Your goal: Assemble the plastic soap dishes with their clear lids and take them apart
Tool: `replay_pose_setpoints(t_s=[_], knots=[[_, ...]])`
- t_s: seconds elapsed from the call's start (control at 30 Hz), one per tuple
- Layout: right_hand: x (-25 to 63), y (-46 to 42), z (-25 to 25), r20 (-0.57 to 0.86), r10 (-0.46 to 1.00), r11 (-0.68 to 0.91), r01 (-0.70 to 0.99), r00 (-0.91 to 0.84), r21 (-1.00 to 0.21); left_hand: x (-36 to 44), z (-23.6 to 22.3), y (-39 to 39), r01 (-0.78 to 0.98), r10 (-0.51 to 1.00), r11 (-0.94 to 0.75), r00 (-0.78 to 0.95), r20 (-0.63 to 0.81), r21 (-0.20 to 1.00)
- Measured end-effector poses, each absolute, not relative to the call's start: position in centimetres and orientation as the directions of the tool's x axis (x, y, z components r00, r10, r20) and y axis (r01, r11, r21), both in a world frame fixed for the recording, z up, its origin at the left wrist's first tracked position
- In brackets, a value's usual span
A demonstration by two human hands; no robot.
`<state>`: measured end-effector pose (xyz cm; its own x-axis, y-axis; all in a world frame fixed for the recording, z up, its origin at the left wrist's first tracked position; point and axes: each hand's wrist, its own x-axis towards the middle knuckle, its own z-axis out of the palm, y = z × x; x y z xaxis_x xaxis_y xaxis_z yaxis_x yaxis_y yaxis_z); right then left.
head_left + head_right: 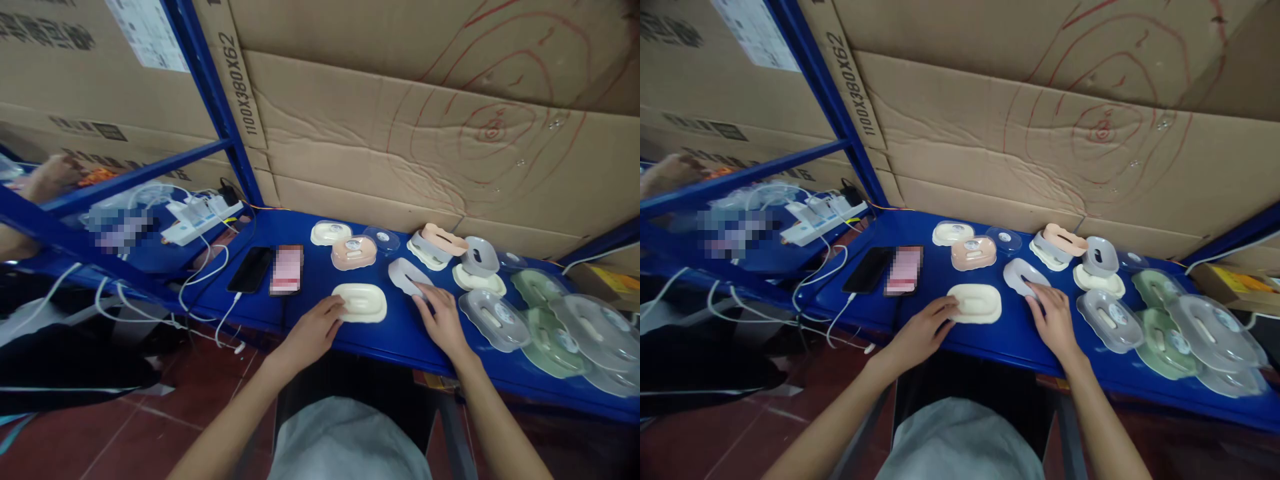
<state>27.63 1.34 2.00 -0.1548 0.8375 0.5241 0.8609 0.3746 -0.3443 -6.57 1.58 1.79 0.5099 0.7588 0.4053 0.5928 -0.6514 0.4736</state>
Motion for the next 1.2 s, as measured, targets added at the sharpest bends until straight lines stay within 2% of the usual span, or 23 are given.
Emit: replay_pose_setpoints(t_s=[0.1, 0.23, 0.43, 0.63, 0.73, 0.83, 0.93, 1.03, 1.2], knots=[[25.2, 0.3, 2.3, 0.487, 0.830, 0.475, 0.802, -0.271, -0.363, -6.0, 0.9, 1.0, 0.559, 0.783, -0.619, 0.498, 0.374, 0.552], [21.4, -0.6, 2.3, 0.411, 0.783, 0.603, 0.731, -0.467, -0.318, -5.6, 0.7, 2.0, 0.508, 0.793, -0.603, 0.465, 0.394, 0.615], [19.5, 0.3, 2.8, 0.362, 0.728, 0.679, 0.686, -0.582, -0.262, -5.6, -0.3, 2.4, 0.510, 0.734, -0.678, 0.441, 0.516, 0.529], [19.8, 1.3, 2.8, 0.325, 0.660, 0.746, 0.641, -0.677, -0.179, -5.5, -1.1, 2.5, 0.549, 0.729, -0.677, 0.405, 0.552, 0.491], [20.1, 1.4, 2.8, 0.325, 0.644, 0.763, 0.614, -0.692, -0.204, -5.5, -1.1, 2.5, 0.557, 0.732, -0.671, 0.398, 0.552, 0.489], [21.0, 3.2, 3.3, 0.355, 0.685, 0.728, 0.621, -0.636, -0.292, -5.4, -0.8, 2.3, 0.556, 0.736, -0.668, 0.399, 0.546, 0.494], [22.1, 7.6, 3.8, 0.401, 0.811, 0.565, 0.749, -0.427, -0.345, -5.3, -0.3, 2.2, 0.553, 0.742, -0.662, 0.394, 0.542, 0.505], [22.8, 12.5, 3.3, 0.402, 0.873, 0.424, 0.835, -0.274, -0.351, -5.2, 0.0, 2.1, 0.552, 0.745, -0.659, 0.391, 0.540, 0.510], [23.5, 15.1, 1.4, 0.362, 0.915, 0.307, 0.891, -0.179, -0.336, -5.3, 0.1, 2.0, 0.540, 0.749, -0.659, 0.402, 0.527, 0.524]])
